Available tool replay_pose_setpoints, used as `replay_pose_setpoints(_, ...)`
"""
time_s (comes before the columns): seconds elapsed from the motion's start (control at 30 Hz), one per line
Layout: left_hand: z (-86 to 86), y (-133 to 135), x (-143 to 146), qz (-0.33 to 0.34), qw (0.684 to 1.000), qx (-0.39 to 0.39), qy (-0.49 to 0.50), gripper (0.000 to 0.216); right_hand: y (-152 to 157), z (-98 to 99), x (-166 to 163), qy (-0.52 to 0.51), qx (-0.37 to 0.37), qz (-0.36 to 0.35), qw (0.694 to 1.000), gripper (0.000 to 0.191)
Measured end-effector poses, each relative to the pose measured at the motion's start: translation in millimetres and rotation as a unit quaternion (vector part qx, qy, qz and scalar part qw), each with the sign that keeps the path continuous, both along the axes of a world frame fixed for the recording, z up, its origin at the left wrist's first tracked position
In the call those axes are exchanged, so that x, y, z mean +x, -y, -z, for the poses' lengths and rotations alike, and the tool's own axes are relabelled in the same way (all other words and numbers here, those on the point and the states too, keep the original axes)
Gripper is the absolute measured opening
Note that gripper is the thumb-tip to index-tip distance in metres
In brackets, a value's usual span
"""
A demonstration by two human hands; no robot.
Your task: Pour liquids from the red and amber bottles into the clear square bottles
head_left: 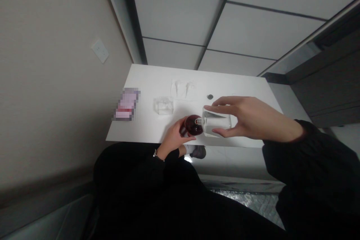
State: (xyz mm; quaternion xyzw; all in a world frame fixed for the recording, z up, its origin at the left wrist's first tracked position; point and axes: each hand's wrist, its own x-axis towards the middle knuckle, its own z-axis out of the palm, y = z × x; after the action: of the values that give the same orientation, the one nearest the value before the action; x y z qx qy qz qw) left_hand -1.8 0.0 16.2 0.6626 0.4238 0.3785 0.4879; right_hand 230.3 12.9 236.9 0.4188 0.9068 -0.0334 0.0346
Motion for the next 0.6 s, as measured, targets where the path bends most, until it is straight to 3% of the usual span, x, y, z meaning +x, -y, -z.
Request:
replay_pose_setpoints(0.37,0.1,0.8,0.2,-0.007,1.000,-0.013,-0.001,0.086,-4.4,-13.4,-15.8,0.062,-0.031,0.021,0.997,0.054)
replay_pose_setpoints(0.6,-1.1,1.4,-0.3,-0.002,1.000,-0.022,0.007,0.083,-6.6,-18.1,-24.9,0.083,-0.010,0.010,0.996,0.050)
